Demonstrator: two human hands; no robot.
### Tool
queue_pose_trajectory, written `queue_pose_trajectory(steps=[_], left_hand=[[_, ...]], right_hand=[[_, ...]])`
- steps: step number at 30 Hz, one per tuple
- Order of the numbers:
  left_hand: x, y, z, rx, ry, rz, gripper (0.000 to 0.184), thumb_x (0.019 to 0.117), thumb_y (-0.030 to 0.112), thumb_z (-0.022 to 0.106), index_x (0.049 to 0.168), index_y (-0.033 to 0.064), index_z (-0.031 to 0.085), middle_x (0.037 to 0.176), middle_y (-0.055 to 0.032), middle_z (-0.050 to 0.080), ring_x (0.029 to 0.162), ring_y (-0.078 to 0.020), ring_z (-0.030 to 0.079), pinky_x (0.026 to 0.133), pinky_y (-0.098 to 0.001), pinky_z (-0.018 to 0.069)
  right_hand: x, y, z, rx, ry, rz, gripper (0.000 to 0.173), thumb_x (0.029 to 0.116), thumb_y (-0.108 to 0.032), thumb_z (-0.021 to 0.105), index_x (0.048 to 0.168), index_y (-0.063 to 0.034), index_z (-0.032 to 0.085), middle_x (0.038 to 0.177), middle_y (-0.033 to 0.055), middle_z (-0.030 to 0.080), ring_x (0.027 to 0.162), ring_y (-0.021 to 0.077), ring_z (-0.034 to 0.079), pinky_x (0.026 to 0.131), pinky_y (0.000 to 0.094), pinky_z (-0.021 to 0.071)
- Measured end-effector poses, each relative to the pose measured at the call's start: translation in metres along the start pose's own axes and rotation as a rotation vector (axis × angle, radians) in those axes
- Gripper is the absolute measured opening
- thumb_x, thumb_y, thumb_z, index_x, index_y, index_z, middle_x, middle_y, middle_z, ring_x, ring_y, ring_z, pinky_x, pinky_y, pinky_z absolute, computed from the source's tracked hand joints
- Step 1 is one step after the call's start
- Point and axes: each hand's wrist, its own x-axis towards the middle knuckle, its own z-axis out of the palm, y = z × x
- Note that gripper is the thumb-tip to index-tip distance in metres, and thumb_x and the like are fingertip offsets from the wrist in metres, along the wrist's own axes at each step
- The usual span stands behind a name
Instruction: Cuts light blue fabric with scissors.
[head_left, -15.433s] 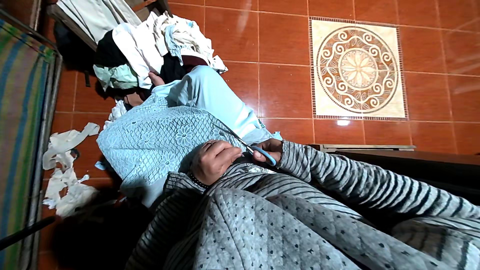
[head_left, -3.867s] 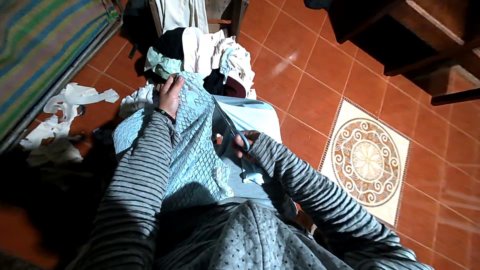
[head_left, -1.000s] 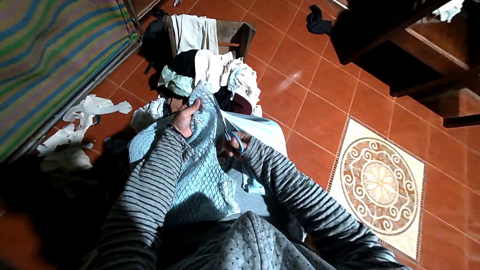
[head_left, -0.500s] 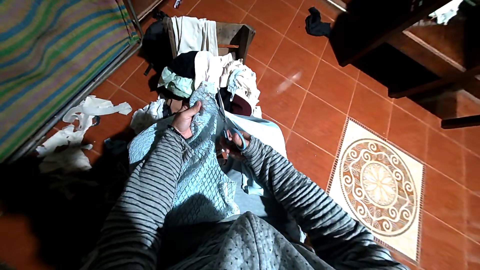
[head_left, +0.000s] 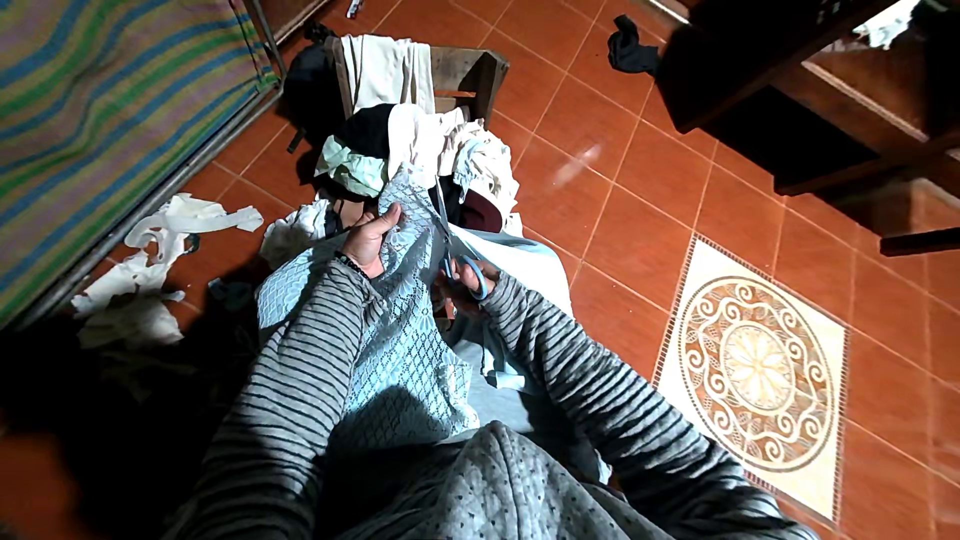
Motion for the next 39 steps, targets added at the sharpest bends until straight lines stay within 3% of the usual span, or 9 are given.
queue_pose_trajectory(steps=[5, 9, 15, 20, 23, 30, 33, 39], left_hand=[[0.000, -0.001, 0.001, 0.012, 0.011, 0.009, 0.016, 0.1088, 0.013, 0.041, 0.111, 0.0148, 0.057, 0.093, 0.0025, 0.073, 0.088, -0.0073, 0.071, 0.082, -0.0288, 0.0605], [-0.001, 0.000, 0.001, 0.032, 0.015, -0.010, 0.016, 0.1088, 0.015, 0.042, 0.111, 0.0141, 0.057, 0.092, 0.0021, 0.072, 0.087, -0.0072, 0.071, 0.081, -0.0288, 0.0605], [-0.001, 0.000, 0.001, 0.042, 0.022, -0.012, 0.016, 0.1093, 0.015, 0.041, 0.110, 0.0136, 0.057, 0.090, 0.0022, 0.072, 0.085, -0.0069, 0.071, 0.080, -0.0277, 0.0605], [0.000, -0.001, -0.002, 0.076, 0.012, -0.022, 0.018, 0.1096, 0.017, 0.041, 0.112, 0.0119, 0.058, 0.091, 0.0015, 0.071, 0.085, -0.0073, 0.071, 0.080, -0.0283, 0.0604], [0.000, -0.002, -0.002, 0.076, 0.007, -0.033, 0.016, 0.1092, 0.016, 0.042, 0.112, 0.0122, 0.057, 0.090, 0.0014, 0.071, 0.085, -0.0072, 0.071, 0.079, -0.0281, 0.0605], [0.001, -0.003, -0.004, 0.059, -0.007, -0.026, 0.017, 0.1088, 0.014, 0.042, 0.111, 0.0117, 0.059, 0.092, 0.0008, 0.072, 0.086, -0.0076, 0.071, 0.081, -0.0284, 0.0604], [0.000, -0.003, -0.003, 0.056, -0.019, -0.017, 0.018, 0.1081, 0.012, 0.042, 0.110, 0.0122, 0.060, 0.092, 0.0012, 0.073, 0.086, -0.0075, 0.071, 0.081, -0.0284, 0.0605], [0.001, -0.003, -0.003, 0.046, -0.015, -0.018, 0.017, 0.1080, 0.011, 0.042, 0.110, 0.0119, 0.059, 0.091, 0.0011, 0.072, 0.085, -0.0076, 0.071, 0.080, -0.0283, 0.0604]], right_hand=[[-0.001, -0.007, 0.004, -0.050, 0.057, 0.022, 0.019, 0.0967, -0.028, 0.061, 0.084, -0.0149, 0.067, 0.066, -0.0072, 0.068, 0.047, -0.0026, 0.056, 0.042, 0.0132, 0.0424], [0.000, -0.008, 0.007, -0.042, 0.090, -0.002, 0.019, 0.0977, -0.021, 0.059, 0.083, -0.0126, 0.067, 0.067, -0.0062, 0.068, 0.051, -0.0022, 0.058, 0.046, 0.0131, 0.0454], [-0.002, -0.008, 0.006, -0.043, 0.130, -0.006, 0.016, 0.0949, -0.025, 0.067, 0.082, -0.0151, 0.068, 0.066, -0.0067, 0.068, 0.052, -0.0008, 0.058, 0.049, 0.0165, 0.0476], [0.001, -0.007, 0.003, -0.029, 0.119, -0.016, 0.021, 0.0984, -0.020, 0.059, 0.081, -0.0138, 0.069, 0.065, -0.0059, 0.069, 0.050, -0.0022, 0.058, 0.046, 0.0142, 0.0456], [0.004, -0.002, 0.001, -0.016, 0.121, -0.086, 0.021, 0.0981, -0.030, 0.064, 0.084, -0.0161, 0.073, 0.071, -0.0057, 0.071, 0.056, -0.0005, 0.062, 0.054, 0.0167, 0.0519], [0.014, -0.008, 0.005, -0.070, 0.165, -0.088, 0.026, 0.1015, -0.025, 0.055, 0.083, -0.0148, 0.070, 0.067, -0.0067, 0.069, 0.054, -0.0011, 0.060, 0.051, 0.0166, 0.0496], [0.017, -0.009, 0.002, -0.061, 0.109, -0.083, 0.025, 0.1010, -0.028, 0.058, 0.083, -0.0170, 0.071, 0.068, -0.0078, 0.069, 0.054, -0.0018, 0.059, 0.050, 0.0160, 0.0485], [0.017, -0.011, 0.007, -0.128, 0.176, -0.070, 0.026, 0.1021, -0.016, 0.054, 0.079, -0.0125, 0.066, 0.062, -0.0073, 0.065, 0.051, -0.0019, 0.057, 0.052, 0.0156, 0.0477]])
